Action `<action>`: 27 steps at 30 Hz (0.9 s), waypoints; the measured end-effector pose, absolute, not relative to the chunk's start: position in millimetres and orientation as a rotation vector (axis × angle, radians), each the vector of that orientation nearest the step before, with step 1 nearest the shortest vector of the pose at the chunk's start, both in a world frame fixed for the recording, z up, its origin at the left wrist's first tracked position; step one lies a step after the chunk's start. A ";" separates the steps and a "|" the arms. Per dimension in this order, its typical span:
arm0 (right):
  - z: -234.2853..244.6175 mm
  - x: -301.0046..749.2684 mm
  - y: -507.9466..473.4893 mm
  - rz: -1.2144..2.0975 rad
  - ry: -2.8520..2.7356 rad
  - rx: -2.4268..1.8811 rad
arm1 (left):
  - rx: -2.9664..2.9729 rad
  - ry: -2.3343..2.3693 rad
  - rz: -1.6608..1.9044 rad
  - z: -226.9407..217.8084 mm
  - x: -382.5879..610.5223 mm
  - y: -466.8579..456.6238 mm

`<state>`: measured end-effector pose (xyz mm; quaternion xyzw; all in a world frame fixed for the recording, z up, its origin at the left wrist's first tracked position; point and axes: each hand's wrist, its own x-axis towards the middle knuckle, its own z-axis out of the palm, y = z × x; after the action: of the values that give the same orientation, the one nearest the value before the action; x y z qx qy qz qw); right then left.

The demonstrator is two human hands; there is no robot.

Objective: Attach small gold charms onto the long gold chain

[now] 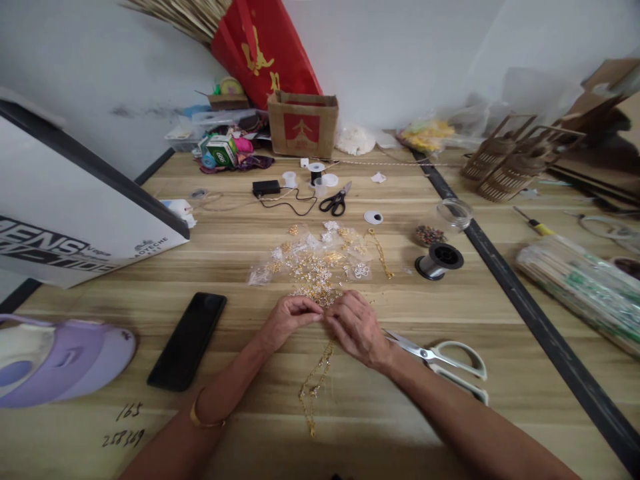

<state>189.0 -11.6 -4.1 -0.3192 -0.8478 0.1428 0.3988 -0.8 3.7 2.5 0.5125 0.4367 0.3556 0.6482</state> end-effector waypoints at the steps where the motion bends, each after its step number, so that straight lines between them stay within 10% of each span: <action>1: -4.1 188.9 -11.7 0.362 -2.147 -0.808 | 1.161 0.992 0.812 2.2 -0.8 3.6; 27: -5.5 188.1 -12.2 0.372 -2.144 -0.825 | 1.185 0.984 0.802 2.3 -0.9 3.9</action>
<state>188.1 -12.2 -5.5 -0.3256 -0.8459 0.1467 0.3961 -0.9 3.9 2.3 0.5207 0.4324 0.3525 0.6462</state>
